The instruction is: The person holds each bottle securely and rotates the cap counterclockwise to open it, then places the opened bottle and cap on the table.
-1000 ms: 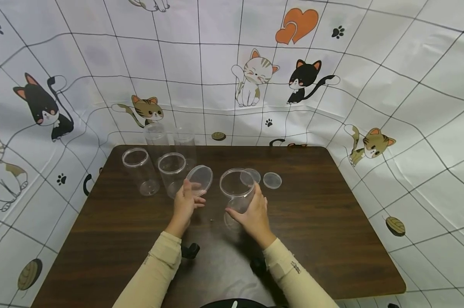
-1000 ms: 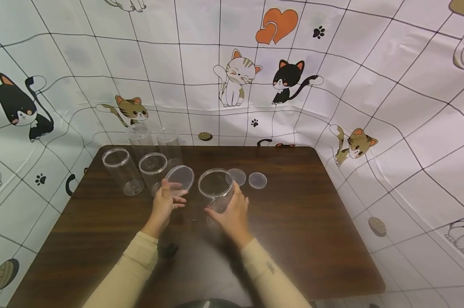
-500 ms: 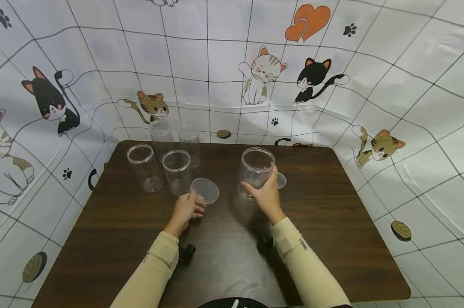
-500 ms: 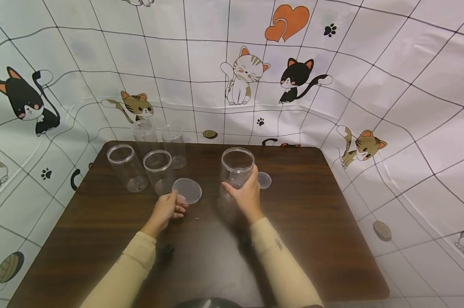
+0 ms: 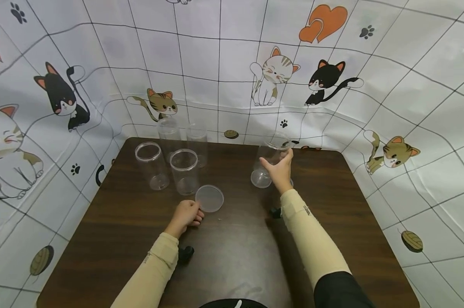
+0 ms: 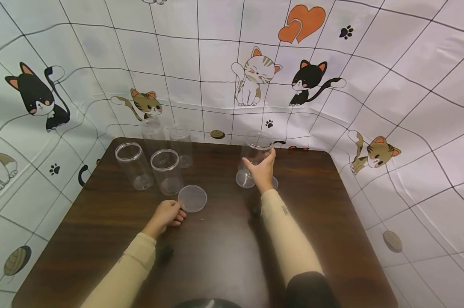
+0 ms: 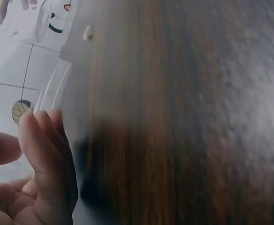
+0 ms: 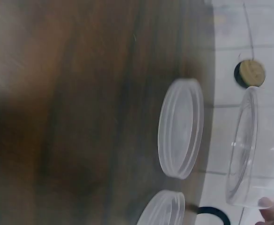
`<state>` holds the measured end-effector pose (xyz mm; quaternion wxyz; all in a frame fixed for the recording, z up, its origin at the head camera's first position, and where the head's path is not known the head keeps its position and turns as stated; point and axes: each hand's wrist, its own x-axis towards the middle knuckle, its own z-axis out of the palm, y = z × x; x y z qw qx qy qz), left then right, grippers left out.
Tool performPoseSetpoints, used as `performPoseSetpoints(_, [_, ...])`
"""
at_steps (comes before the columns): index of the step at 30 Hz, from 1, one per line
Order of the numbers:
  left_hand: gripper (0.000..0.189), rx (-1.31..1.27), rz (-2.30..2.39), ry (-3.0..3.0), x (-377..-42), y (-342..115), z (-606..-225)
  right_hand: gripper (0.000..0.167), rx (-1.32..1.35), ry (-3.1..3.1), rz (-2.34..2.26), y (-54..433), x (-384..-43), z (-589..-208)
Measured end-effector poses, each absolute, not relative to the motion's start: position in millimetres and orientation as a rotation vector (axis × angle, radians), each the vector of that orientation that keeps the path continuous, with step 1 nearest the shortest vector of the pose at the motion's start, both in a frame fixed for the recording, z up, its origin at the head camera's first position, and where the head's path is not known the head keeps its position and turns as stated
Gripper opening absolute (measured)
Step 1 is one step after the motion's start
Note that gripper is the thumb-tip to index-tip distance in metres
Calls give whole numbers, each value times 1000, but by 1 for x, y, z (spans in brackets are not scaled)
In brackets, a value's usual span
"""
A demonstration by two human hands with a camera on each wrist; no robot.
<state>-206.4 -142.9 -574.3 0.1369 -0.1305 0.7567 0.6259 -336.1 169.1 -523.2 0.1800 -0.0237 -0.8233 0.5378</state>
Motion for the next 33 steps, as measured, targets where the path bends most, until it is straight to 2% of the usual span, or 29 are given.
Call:
performPoseSetpoints(5, [22,-393,1758,2263,-203,-145,-576,115,-133,-2358,1596,173,-362,-525])
performPoseSetpoints(14, [56,-391,1810,2210,-200,-148,-577,116,-243,-2404,1622,173,-383,-535])
performPoseSetpoints(26, [56,-350,1826,2204,-202,-149,-576,122,-291,-2471,1615,176,-398,-552])
performPoseSetpoints(33, [61,-361,1751,2284,-204,-151,-576,113,-291,-2544,1556,171,-403,-556])
